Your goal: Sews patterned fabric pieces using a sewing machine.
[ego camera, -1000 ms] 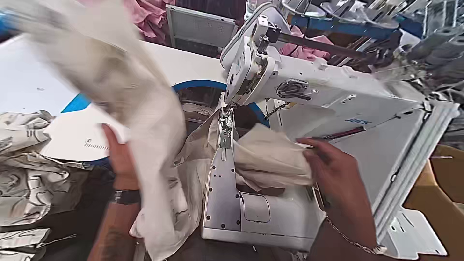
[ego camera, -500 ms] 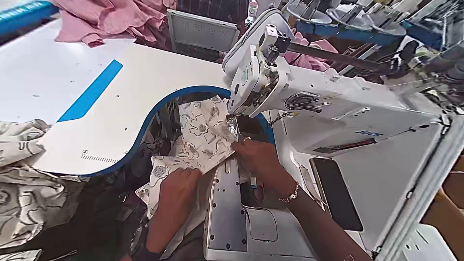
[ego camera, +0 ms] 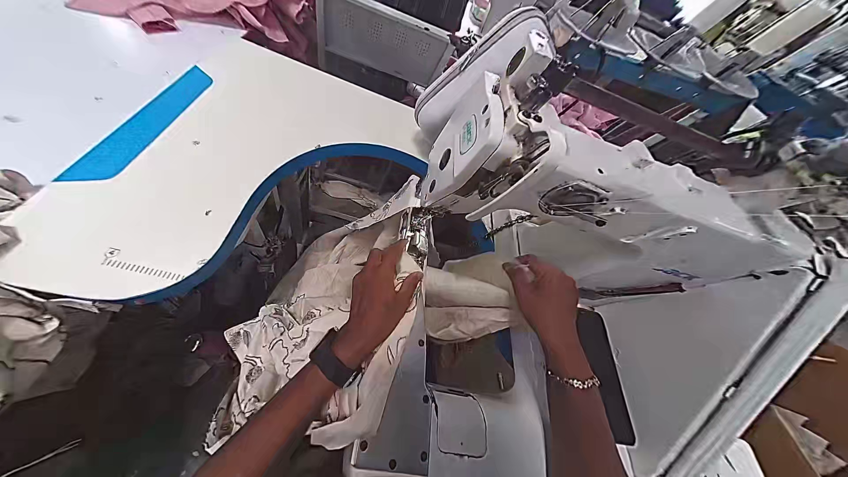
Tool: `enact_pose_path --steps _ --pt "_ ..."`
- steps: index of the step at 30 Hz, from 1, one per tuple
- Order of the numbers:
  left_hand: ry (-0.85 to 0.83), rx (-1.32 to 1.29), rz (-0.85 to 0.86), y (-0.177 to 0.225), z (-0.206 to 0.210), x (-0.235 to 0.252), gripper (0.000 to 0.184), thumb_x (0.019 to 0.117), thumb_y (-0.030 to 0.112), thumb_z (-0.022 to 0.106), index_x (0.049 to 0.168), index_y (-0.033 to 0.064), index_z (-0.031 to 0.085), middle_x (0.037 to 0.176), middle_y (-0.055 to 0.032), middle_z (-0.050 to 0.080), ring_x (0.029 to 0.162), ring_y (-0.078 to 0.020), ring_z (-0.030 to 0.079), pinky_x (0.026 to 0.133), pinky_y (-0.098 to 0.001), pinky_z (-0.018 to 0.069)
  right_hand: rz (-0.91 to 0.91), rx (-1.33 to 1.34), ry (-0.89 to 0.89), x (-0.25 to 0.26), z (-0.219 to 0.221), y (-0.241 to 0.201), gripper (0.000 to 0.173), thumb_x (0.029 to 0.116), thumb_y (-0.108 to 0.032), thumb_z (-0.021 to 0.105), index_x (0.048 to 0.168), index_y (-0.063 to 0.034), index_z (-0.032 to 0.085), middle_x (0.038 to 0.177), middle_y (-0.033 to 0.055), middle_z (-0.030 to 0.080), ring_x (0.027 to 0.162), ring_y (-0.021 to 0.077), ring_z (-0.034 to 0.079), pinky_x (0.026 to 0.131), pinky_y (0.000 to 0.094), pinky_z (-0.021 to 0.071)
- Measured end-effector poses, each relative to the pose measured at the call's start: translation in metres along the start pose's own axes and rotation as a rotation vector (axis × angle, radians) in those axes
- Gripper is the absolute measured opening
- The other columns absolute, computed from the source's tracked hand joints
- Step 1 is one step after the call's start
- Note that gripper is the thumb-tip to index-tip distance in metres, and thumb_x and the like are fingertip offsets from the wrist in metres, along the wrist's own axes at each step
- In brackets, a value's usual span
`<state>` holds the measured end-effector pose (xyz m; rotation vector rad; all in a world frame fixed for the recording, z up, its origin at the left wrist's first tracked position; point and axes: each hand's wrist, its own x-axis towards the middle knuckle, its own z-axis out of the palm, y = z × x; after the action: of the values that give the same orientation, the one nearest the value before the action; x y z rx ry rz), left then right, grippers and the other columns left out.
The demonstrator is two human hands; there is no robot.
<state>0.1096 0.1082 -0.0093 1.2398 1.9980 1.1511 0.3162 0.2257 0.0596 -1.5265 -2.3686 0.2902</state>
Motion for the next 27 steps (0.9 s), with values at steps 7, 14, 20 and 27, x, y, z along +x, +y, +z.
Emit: enact_pose_path --steps 7,14,20,27 --pt "0.083 0.163 0.397 -0.018 -0.001 -0.007 0.042 0.0996 0.037 0.058 0.127 0.0079 0.072 0.139 -0.0314 0.055 0.120 -0.0469 0.061 0.095 -0.0519 0.0542 -0.502 0.322 0.187 -0.020 0.057 -0.047 0.022 0.0928 -0.010 0.058 0.096 -0.0038 0.079 0.096 0.0113 0.077 0.087 0.0175 0.074 0.075 0.0298 0.0584" --pt "-0.013 0.230 0.478 -0.015 0.000 0.001 0.036 0.1014 0.008 0.046 0.132 -0.0054 0.061 0.146 -0.0245 0.055 0.135 -0.0394 0.055 0.111 -0.0514 0.0452 -0.494 0.477 0.005 -0.021 0.067 -0.044 0.018 0.0865 -0.012 0.058 0.078 -0.0005 0.069 0.127 0.0158 0.072 0.083 0.0083 0.071 0.070 0.0228 0.0532" --pt "0.032 0.257 0.552 -0.017 -0.004 0.005 0.030 0.0997 0.010 0.051 0.121 -0.0027 0.068 0.141 -0.0213 0.060 0.130 -0.0382 0.059 0.104 -0.0503 0.0501 -0.496 0.456 -0.054 -0.025 0.064 -0.049 0.015 0.0815 -0.012 0.056 0.069 -0.0044 0.054 0.135 0.0168 0.067 0.073 0.0069 0.065 0.059 0.0237 0.0481" --pt "0.043 0.038 0.530 -0.019 -0.001 0.003 0.030 0.0991 0.011 0.052 0.123 -0.0035 0.064 0.135 -0.0245 0.063 0.130 -0.0389 0.060 0.106 -0.0447 0.0507 -0.296 0.604 -0.120 -0.015 0.083 -0.071 0.016 0.0905 -0.014 0.061 0.080 -0.0019 0.062 0.139 0.0177 0.062 0.082 -0.0012 0.062 0.069 0.0154 0.0475"
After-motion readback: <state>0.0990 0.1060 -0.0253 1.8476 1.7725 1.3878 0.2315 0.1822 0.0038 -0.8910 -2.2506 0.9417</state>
